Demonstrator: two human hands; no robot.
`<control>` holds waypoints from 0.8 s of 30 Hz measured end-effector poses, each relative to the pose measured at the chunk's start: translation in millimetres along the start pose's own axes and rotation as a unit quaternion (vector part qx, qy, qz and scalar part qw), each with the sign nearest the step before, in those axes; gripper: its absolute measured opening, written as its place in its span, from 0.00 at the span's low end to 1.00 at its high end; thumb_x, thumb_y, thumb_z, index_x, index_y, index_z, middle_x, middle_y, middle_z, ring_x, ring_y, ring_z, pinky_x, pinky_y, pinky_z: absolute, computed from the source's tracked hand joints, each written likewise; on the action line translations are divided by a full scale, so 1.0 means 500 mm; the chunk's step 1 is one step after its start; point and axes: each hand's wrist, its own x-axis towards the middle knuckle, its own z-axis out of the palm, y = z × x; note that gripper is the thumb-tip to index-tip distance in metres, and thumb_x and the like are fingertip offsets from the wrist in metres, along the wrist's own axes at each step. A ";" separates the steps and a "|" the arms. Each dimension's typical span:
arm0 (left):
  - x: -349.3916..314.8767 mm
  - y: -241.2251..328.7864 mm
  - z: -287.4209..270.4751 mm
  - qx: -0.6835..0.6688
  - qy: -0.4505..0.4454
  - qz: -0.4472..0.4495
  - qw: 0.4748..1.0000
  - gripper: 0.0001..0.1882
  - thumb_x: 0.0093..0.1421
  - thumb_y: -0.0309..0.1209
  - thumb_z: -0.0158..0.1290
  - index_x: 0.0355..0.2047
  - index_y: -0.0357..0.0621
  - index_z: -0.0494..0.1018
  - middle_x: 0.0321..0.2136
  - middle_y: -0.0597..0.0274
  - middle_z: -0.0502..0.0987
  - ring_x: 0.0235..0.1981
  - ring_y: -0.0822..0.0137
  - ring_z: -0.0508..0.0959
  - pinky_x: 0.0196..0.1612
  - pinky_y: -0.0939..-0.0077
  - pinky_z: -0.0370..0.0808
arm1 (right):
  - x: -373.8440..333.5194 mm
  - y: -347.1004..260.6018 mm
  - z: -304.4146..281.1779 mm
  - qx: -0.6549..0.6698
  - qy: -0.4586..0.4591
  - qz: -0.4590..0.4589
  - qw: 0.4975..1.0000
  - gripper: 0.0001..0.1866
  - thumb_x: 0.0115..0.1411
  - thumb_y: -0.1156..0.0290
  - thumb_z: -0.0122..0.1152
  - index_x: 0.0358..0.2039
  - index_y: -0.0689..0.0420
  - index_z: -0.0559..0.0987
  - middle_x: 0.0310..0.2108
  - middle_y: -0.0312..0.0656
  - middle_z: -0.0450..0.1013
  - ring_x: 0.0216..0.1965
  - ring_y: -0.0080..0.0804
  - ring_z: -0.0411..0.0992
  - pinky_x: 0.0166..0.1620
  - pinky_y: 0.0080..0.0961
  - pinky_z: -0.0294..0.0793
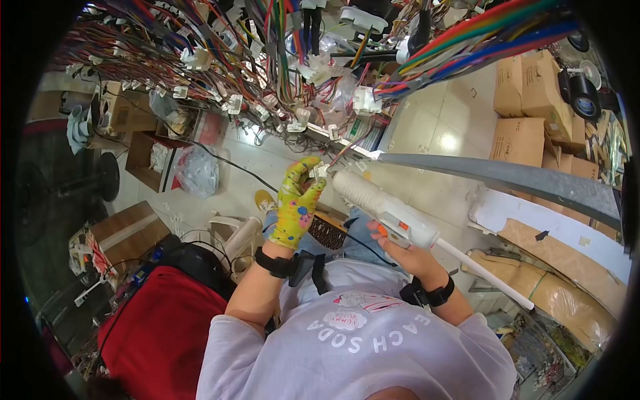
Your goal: The person applies adhesive to a wire harness connector using a glue gun, presses it onto a wire, and then hangs the assembly onto a metal rack.
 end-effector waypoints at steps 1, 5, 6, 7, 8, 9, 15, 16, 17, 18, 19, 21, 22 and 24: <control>0.000 0.000 -0.001 0.000 0.000 0.000 1.000 0.20 0.57 0.19 0.54 0.50 0.41 0.69 0.48 0.63 0.69 0.45 0.73 0.72 0.48 0.81 0.70 | 0.000 0.001 0.001 0.003 0.005 -0.002 1.000 0.20 0.59 0.79 0.55 0.53 0.61 0.70 0.49 0.44 0.71 0.50 0.32 0.70 0.53 0.30 0.72; -0.002 0.003 0.003 -0.005 0.005 -0.021 1.000 0.20 0.56 0.20 0.55 0.50 0.41 0.70 0.48 0.64 0.68 0.45 0.73 0.72 0.48 0.82 0.70 | 0.000 0.001 0.004 0.009 0.015 -0.012 1.000 0.18 0.59 0.80 0.55 0.51 0.61 0.71 0.48 0.44 0.72 0.50 0.32 0.70 0.52 0.32 0.72; -0.003 0.004 0.005 -0.011 0.008 -0.018 1.000 0.20 0.56 0.20 0.56 0.50 0.41 0.70 0.48 0.64 0.68 0.45 0.73 0.72 0.47 0.82 0.70 | 0.000 0.001 0.004 0.009 0.015 -0.012 1.000 0.18 0.59 0.80 0.55 0.51 0.61 0.71 0.48 0.44 0.72 0.50 0.32 0.70 0.52 0.32 0.72; -0.003 0.005 0.005 -0.011 0.009 -0.019 1.000 0.20 0.56 0.20 0.56 0.50 0.41 0.70 0.48 0.64 0.68 0.45 0.73 0.72 0.47 0.82 0.70 | -0.001 0.001 0.003 0.014 0.014 -0.009 1.000 0.18 0.59 0.80 0.55 0.51 0.61 0.71 0.47 0.44 0.72 0.50 0.32 0.70 0.52 0.32 0.72; -0.003 0.007 0.005 -0.007 0.008 -0.021 1.000 0.20 0.56 0.19 0.55 0.50 0.41 0.70 0.48 0.64 0.68 0.45 0.73 0.72 0.47 0.82 0.70 | -0.001 0.001 0.003 0.018 0.013 -0.007 1.000 0.18 0.59 0.80 0.55 0.50 0.61 0.72 0.47 0.44 0.72 0.50 0.32 0.70 0.52 0.32 0.73; -0.003 0.008 0.005 -0.003 0.007 -0.023 1.000 0.20 0.56 0.19 0.55 0.50 0.41 0.70 0.48 0.64 0.67 0.45 0.73 0.72 0.47 0.83 0.70 | 0.000 0.000 0.003 0.018 0.013 -0.007 1.000 0.18 0.59 0.80 0.55 0.50 0.61 0.72 0.47 0.44 0.72 0.50 0.32 0.70 0.52 0.32 0.73; -0.001 0.014 0.008 0.024 0.006 -0.009 1.000 0.21 0.58 0.16 0.52 0.52 0.40 0.67 0.46 0.63 0.72 0.43 0.75 0.72 0.48 0.83 0.69 | -0.001 -0.004 0.006 0.018 0.020 -0.023 0.999 0.17 0.59 0.80 0.54 0.50 0.61 0.72 0.47 0.45 0.72 0.50 0.33 0.70 0.52 0.32 0.73; 0.000 0.014 0.009 0.024 0.005 -0.009 1.000 0.21 0.58 0.16 0.52 0.52 0.40 0.67 0.46 0.63 0.72 0.43 0.75 0.72 0.48 0.83 0.69 | -0.001 -0.002 0.003 0.003 0.015 -0.029 0.999 0.17 0.59 0.80 0.54 0.50 0.61 0.71 0.47 0.45 0.71 0.50 0.33 0.70 0.52 0.32 0.73; 0.000 0.015 0.010 -0.003 0.008 -0.022 1.000 0.21 0.57 0.17 0.54 0.51 0.41 0.68 0.47 0.64 0.70 0.45 0.75 0.72 0.48 0.83 0.69 | -0.001 0.000 0.002 -0.012 0.010 -0.036 0.999 0.17 0.59 0.80 0.54 0.50 0.61 0.71 0.47 0.45 0.71 0.50 0.33 0.70 0.52 0.32 0.73; -0.001 0.015 0.010 -0.030 0.010 -0.035 0.999 0.20 0.56 0.18 0.55 0.50 0.41 0.69 0.48 0.65 0.67 0.46 0.74 0.71 0.48 0.83 0.69 | -0.001 0.002 0.002 -0.011 0.009 -0.036 0.999 0.17 0.59 0.80 0.54 0.50 0.61 0.71 0.47 0.45 0.71 0.50 0.33 0.70 0.52 0.32 0.73; -0.001 0.015 0.010 -0.030 0.010 -0.035 0.999 0.20 0.56 0.18 0.55 0.50 0.41 0.69 0.48 0.65 0.67 0.46 0.74 0.71 0.48 0.83 0.69 | -0.001 0.003 0.003 0.002 0.010 -0.032 0.999 0.17 0.59 0.80 0.54 0.50 0.61 0.71 0.47 0.45 0.71 0.50 0.33 0.70 0.52 0.32 0.73; -0.004 0.011 0.008 -0.033 0.008 -0.035 0.999 0.20 0.56 0.18 0.55 0.50 0.42 0.70 0.48 0.65 0.67 0.45 0.75 0.71 0.47 0.84 0.69 | -0.002 0.005 0.004 0.014 0.011 -0.028 0.999 0.17 0.59 0.80 0.54 0.50 0.61 0.71 0.47 0.45 0.71 0.50 0.33 0.70 0.52 0.32 0.73; -0.005 0.010 0.009 -0.034 0.008 -0.035 0.999 0.20 0.56 0.18 0.55 0.50 0.42 0.70 0.48 0.65 0.67 0.45 0.75 0.71 0.47 0.84 0.69 | -0.001 0.003 0.003 0.002 0.009 -0.029 1.000 0.17 0.60 0.80 0.53 0.50 0.60 0.71 0.47 0.45 0.71 0.51 0.33 0.69 0.52 0.32 0.73; -0.006 0.013 0.014 -0.030 0.012 -0.042 0.999 0.21 0.56 0.17 0.55 0.50 0.42 0.70 0.48 0.66 0.68 0.45 0.75 0.71 0.46 0.84 0.69 | -0.002 0.004 0.003 -0.010 0.007 -0.031 0.999 0.17 0.60 0.80 0.53 0.50 0.60 0.71 0.48 0.44 0.71 0.51 0.33 0.69 0.52 0.32 0.73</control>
